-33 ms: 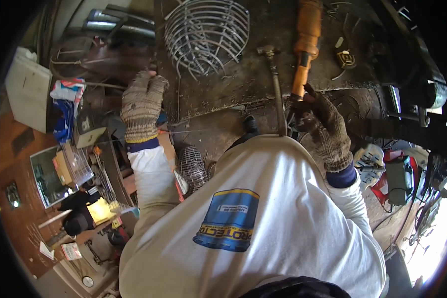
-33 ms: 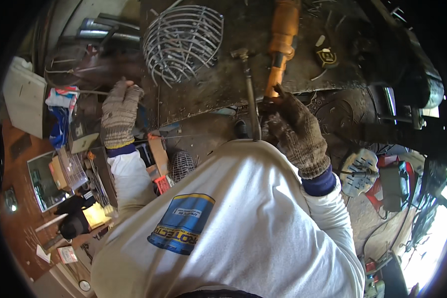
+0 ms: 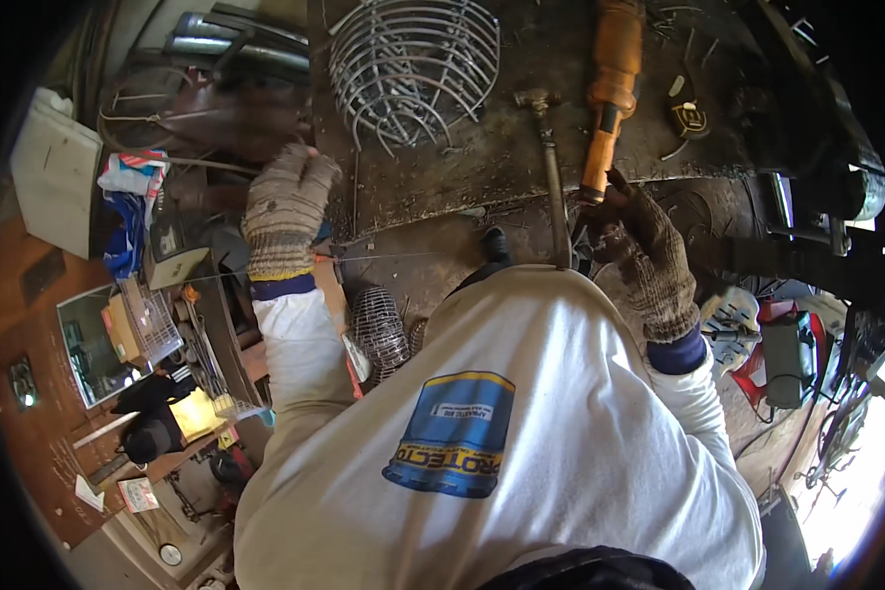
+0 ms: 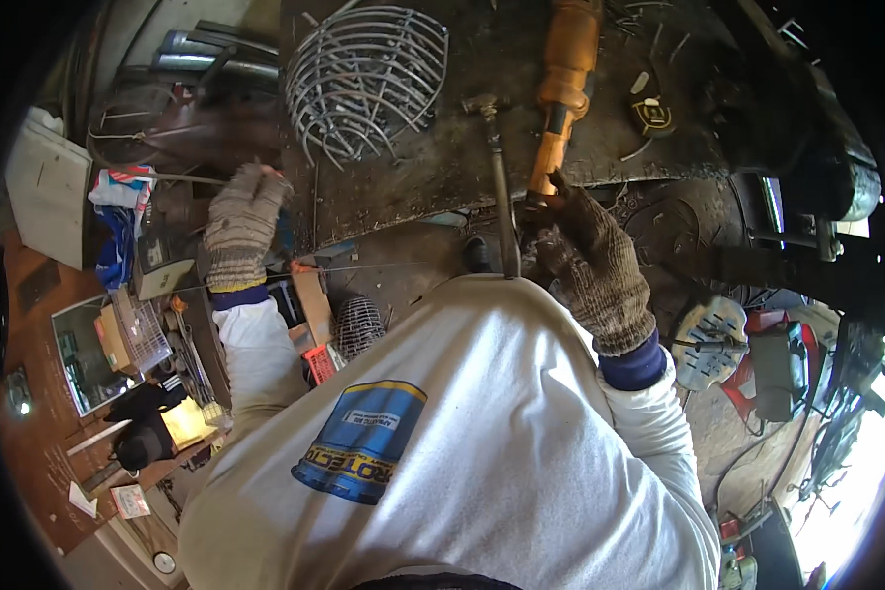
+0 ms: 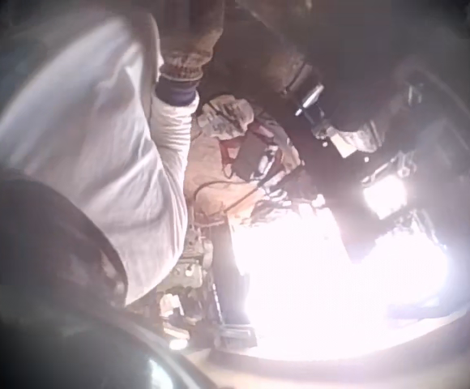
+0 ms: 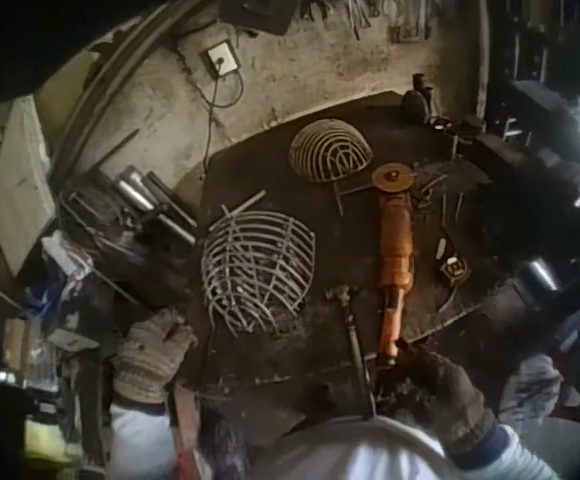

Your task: The person welds metal rods onto a curved wire frame using a welding tool, turning the frame by hand and occasionally using a hammer to tap the metal.

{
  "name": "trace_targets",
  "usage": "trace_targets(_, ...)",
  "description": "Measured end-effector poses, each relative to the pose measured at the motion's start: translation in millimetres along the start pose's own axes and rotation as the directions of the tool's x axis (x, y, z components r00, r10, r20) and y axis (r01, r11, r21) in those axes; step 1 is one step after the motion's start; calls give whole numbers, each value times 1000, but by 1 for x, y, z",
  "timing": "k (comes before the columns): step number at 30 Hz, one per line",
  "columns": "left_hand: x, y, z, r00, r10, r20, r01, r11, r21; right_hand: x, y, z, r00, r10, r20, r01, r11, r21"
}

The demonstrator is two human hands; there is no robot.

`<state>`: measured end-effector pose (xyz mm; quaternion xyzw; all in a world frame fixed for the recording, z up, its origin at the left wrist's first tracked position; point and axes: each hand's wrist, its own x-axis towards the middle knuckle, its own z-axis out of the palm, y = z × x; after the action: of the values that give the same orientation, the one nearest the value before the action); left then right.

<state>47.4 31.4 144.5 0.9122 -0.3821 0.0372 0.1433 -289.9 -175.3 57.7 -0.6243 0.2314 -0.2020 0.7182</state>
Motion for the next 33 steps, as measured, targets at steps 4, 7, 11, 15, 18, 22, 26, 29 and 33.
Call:
trace_targets(4,-16,2,21,910,-225,349,131,953,271,-1,5,12,991,125,-41,-116,979,167)
trace_targets(7,-33,3,44,869,-334,364,215,919,332,3,-10,20,997,17,-72,-20,999,-31)
trace_targets(11,-29,-19,72,922,-174,345,64,950,306,10,-12,17,988,-82,-128,15,891,-454)
trace_targets(15,-26,-30,70,915,-121,384,-24,935,353,-3,-15,18,972,41,-231,-147,875,-461)
trace_targets(18,-14,-41,81,909,-91,406,-76,924,376,-16,13,6,981,-1,-196,-63,945,-320)
trace_targets(22,-7,-32,80,872,-111,477,-107,907,407,-46,39,9,886,-38,-461,-126,939,-321)
trace_targets(26,10,-34,80,835,-152,529,-74,921,381,-109,82,-9,576,92,-812,-52,996,76)
trace_targets(29,2,-44,84,828,-223,514,34,936,351,-160,187,-67,225,384,-895,279,855,437)
trace_targets(33,3,-39,78,841,-300,449,49,871,490,-257,340,-201,-120,264,-957,-553,783,286)
